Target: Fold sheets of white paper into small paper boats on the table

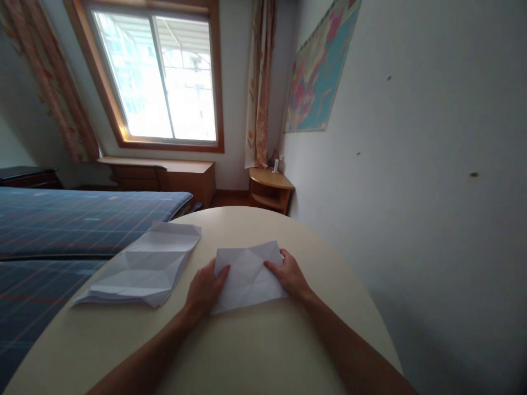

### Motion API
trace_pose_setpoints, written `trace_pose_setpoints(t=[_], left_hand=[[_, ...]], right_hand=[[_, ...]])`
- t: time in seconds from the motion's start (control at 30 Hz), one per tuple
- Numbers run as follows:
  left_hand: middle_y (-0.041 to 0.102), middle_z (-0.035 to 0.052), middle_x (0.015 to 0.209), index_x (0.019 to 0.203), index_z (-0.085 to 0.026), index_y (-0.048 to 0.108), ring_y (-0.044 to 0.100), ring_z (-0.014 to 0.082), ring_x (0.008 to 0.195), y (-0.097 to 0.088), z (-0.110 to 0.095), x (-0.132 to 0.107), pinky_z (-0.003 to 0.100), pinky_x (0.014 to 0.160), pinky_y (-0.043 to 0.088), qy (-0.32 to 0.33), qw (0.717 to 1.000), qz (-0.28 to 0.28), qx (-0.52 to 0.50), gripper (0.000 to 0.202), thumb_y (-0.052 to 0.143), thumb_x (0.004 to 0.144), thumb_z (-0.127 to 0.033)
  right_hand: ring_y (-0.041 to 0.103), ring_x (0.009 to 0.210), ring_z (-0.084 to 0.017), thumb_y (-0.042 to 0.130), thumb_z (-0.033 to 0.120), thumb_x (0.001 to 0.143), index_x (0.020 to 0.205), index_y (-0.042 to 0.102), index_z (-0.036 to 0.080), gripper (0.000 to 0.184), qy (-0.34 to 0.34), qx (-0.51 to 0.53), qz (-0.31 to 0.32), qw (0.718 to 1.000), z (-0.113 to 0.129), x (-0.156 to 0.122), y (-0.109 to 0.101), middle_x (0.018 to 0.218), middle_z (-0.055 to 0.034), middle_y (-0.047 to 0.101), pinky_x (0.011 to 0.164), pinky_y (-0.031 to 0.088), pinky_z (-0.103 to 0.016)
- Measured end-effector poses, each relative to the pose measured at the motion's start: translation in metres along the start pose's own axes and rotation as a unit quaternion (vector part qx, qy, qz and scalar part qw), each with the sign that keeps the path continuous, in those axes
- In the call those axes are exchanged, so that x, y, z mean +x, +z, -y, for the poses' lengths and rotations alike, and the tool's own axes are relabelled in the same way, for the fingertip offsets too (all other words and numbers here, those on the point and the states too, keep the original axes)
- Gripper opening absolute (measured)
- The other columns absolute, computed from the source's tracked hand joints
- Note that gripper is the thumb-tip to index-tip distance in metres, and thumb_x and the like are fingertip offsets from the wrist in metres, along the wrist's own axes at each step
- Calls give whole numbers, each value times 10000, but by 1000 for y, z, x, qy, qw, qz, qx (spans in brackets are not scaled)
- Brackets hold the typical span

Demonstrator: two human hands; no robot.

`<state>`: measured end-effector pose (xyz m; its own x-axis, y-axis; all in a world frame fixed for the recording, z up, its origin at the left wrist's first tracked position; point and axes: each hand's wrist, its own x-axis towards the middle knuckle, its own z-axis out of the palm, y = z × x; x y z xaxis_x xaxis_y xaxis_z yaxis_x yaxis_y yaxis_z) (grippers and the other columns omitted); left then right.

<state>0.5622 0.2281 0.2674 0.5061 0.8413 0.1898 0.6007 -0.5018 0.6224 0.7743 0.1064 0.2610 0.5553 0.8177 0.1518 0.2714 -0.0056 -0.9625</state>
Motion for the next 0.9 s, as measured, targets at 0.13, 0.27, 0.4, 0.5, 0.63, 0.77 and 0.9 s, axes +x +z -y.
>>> trace_pose_setpoints(t=[0.13,0.27,0.4,0.5,0.63,0.77,0.9], left_hand=[[574,187,1333,1435,-151,301,579,312,1190,2,1,-6,461,948,475,89,987,-110,74,614,522,889,-324],[396,150,1511,1453,-169,287,349,260,1408,6,-2,-14,461,1135,336,305,945,-84,80,607,485,879,-206],[419,129,1509,1429,-155,369,371,244,1402,16,-3,-20,460,1171,297,337,932,91,99,590,503,857,-206],[439,127,1497,1426,-141,397,373,248,1402,20,-2,-22,478,1176,281,306,936,137,110,554,482,892,-266],[402,119,1521,1441,-148,392,323,250,1427,20,-2,-21,480,1178,270,305,933,146,120,559,471,906,-289],[361,84,1548,1460,-161,372,306,202,1435,21,0,-17,442,1185,261,309,927,164,134,536,362,925,-195],[320,74,1566,1497,-170,310,260,200,1452,21,6,-13,410,1181,263,298,926,172,156,593,357,906,-167]], right_hand=[[689,944,-260,756,399,722,1123,540,166,511,-14,-90,12,996,-6,1,-3,1091,-119,700,828,547,-377],[684,946,-255,737,379,747,1138,544,180,480,-25,-144,31,989,-7,2,-4,1095,-103,700,811,543,-361],[685,891,-234,687,322,794,1231,513,191,488,-27,-216,8,976,-1,1,-10,1033,-80,703,780,543,-345],[651,983,-251,591,274,852,1277,516,190,440,-95,-323,-79,938,14,-5,-7,1099,-103,667,877,519,-400],[512,1242,-250,411,290,960,1313,532,152,398,-217,-367,-29,904,28,-25,24,1303,-126,589,1084,389,-425],[347,1397,-274,292,320,1006,1440,428,110,501,-161,-427,95,884,17,-40,54,1492,-131,428,1157,273,-474],[213,1456,-284,274,410,1014,1503,331,162,552,-125,-462,168,862,8,-34,55,1569,-73,290,1183,170,-504]])
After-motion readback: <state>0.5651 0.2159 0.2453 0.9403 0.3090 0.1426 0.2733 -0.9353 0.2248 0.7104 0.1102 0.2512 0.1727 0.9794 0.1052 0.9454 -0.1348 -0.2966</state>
